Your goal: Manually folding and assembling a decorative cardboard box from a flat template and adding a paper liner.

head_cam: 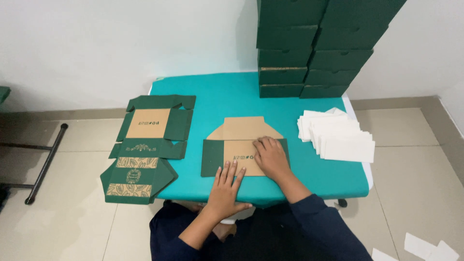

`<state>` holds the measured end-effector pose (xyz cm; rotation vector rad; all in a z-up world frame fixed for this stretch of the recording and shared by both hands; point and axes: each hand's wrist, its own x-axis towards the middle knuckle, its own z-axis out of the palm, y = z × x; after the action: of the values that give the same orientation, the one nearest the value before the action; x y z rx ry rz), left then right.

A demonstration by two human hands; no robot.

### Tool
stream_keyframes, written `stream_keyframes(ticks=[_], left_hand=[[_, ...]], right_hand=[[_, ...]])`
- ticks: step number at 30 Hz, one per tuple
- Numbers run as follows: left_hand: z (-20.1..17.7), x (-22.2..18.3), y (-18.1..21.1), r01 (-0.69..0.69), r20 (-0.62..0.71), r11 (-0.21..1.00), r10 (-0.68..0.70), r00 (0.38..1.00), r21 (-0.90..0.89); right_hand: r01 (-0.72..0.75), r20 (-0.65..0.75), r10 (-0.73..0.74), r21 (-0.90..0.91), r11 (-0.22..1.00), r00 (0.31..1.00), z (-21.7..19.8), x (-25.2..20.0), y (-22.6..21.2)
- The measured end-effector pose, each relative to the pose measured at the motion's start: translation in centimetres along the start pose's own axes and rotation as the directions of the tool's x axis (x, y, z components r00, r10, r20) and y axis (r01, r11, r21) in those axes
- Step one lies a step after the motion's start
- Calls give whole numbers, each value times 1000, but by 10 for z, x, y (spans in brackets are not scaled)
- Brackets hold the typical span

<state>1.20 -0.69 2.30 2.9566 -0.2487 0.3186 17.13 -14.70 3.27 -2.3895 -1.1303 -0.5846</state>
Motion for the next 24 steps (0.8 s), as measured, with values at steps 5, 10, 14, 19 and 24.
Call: stream_keyframes(ticks=[5, 10, 14, 19, 24], left_hand=[[-4, -2, 4, 163, 63, 979, -156, 986, -126], [-3, -5, -3, 169, 52, 960, -161, 986, -224], [-21, 2, -25, 253, 62, 911, -247, 967, -325], [-11, 0, -65, 460, -143, 858, -497, 856, -229], [-17, -5, -60, 472, -97, 842, -510, 855, -262]], right_hand=[[-50, 335, 88, -121, 991, 938, -8, -10, -19], [-78, 485, 73, -10, 997, 872, -33, -48, -31], [-105, 523, 70, 38, 994, 849, -43, -54, -27], [-178, 456, 136, 49, 983, 879, -40, -64, -14], [-292, 335, 265, 34, 956, 904, -42, -68, -11]])
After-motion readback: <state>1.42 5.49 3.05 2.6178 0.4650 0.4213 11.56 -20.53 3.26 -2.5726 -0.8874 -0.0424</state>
